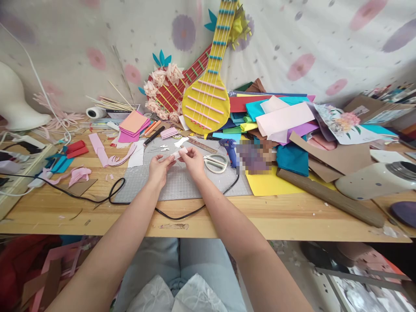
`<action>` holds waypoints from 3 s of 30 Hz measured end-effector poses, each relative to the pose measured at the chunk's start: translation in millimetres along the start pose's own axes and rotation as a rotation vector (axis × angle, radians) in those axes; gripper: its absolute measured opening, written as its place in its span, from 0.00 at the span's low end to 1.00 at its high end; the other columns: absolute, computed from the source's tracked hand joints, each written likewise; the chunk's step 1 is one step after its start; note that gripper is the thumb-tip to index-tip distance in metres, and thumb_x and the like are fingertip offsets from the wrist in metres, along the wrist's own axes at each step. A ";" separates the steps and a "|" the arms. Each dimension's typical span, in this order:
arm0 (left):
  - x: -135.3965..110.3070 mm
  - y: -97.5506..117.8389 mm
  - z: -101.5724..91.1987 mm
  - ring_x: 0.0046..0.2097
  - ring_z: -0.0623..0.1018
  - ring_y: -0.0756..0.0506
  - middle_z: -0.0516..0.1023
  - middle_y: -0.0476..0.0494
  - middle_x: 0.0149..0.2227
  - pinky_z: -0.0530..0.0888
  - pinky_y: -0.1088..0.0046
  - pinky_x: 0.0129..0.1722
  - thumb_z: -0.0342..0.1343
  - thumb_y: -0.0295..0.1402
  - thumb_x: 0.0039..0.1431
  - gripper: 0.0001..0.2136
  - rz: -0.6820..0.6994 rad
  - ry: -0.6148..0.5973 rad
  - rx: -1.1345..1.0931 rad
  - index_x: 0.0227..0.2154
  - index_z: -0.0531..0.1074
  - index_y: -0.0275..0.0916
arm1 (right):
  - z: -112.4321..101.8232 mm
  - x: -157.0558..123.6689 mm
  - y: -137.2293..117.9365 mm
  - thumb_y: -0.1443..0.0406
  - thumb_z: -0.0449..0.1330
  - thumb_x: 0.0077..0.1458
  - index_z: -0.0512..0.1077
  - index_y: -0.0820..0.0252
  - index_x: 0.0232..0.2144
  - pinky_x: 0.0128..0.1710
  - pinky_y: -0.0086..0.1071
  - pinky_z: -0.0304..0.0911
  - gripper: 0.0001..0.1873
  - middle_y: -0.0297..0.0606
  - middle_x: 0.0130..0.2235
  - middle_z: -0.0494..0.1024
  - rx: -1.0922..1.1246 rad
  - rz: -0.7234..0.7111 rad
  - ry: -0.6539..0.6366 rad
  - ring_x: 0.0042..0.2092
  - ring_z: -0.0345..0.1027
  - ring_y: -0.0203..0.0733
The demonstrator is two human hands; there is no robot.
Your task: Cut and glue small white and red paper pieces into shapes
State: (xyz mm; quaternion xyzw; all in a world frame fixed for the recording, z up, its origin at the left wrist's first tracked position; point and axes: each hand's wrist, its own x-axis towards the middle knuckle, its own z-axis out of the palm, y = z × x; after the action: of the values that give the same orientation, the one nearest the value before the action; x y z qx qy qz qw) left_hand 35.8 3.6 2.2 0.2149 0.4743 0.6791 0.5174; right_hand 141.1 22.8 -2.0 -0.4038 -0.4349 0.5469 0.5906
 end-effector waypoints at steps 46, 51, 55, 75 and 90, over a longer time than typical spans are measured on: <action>12.3 -4.6 0.9 0.26 0.75 0.53 0.73 0.54 0.23 0.70 0.70 0.40 0.64 0.19 0.33 0.24 -0.003 -0.056 -0.009 0.30 0.56 0.40 | -1.8 2.0 -4.1 0.56 0.64 0.36 0.63 0.58 0.24 0.32 0.31 0.67 0.17 0.28 0.23 0.69 -0.047 -0.025 -0.013 0.26 0.64 0.30; 8.7 -1.7 2.0 0.25 0.74 0.54 0.70 0.58 0.21 0.69 0.72 0.39 0.65 0.20 0.31 0.25 -0.008 -0.094 0.009 0.29 0.56 0.40 | -2.3 2.8 -3.4 0.56 0.64 0.35 0.63 0.57 0.26 0.30 0.30 0.67 0.18 0.26 0.23 0.67 -0.048 -0.033 -0.067 0.25 0.64 0.30; 6.5 0.9 4.4 0.26 0.74 0.54 0.69 0.58 0.20 0.69 0.74 0.38 0.63 0.19 0.33 0.23 -0.044 -0.136 -0.093 0.27 0.55 0.40 | -2.6 1.1 -4.1 0.58 0.65 0.35 0.62 0.56 0.30 0.34 0.32 0.67 0.20 0.26 0.25 0.70 0.031 0.000 -0.121 0.28 0.66 0.31; 3.9 -1.8 2.4 0.29 0.76 0.50 0.75 0.49 0.23 0.73 0.69 0.39 0.61 0.22 0.42 0.14 -0.032 -0.145 0.021 0.35 0.68 0.35 | -5.3 0.6 1.7 0.60 0.62 0.40 0.59 0.56 0.33 0.34 0.34 0.65 0.19 0.27 0.24 0.71 -0.212 -0.082 -0.060 0.28 0.67 0.34; 4.2 -8.7 2.4 0.34 0.78 0.46 0.79 0.43 0.32 0.76 0.68 0.35 0.58 0.25 0.48 0.26 0.069 -0.209 0.254 0.52 0.62 0.36 | -4.7 7.5 2.4 0.61 0.59 0.43 0.58 0.55 0.34 0.30 0.32 0.66 0.16 0.27 0.25 0.72 -0.276 -0.148 0.053 0.26 0.69 0.34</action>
State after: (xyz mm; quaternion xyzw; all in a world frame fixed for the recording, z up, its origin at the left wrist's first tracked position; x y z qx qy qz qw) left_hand 40.4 8.5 -5.1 0.3641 0.4920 0.6050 0.5092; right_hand 145.0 30.5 -5.1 -0.4620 -0.5187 0.4260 0.5796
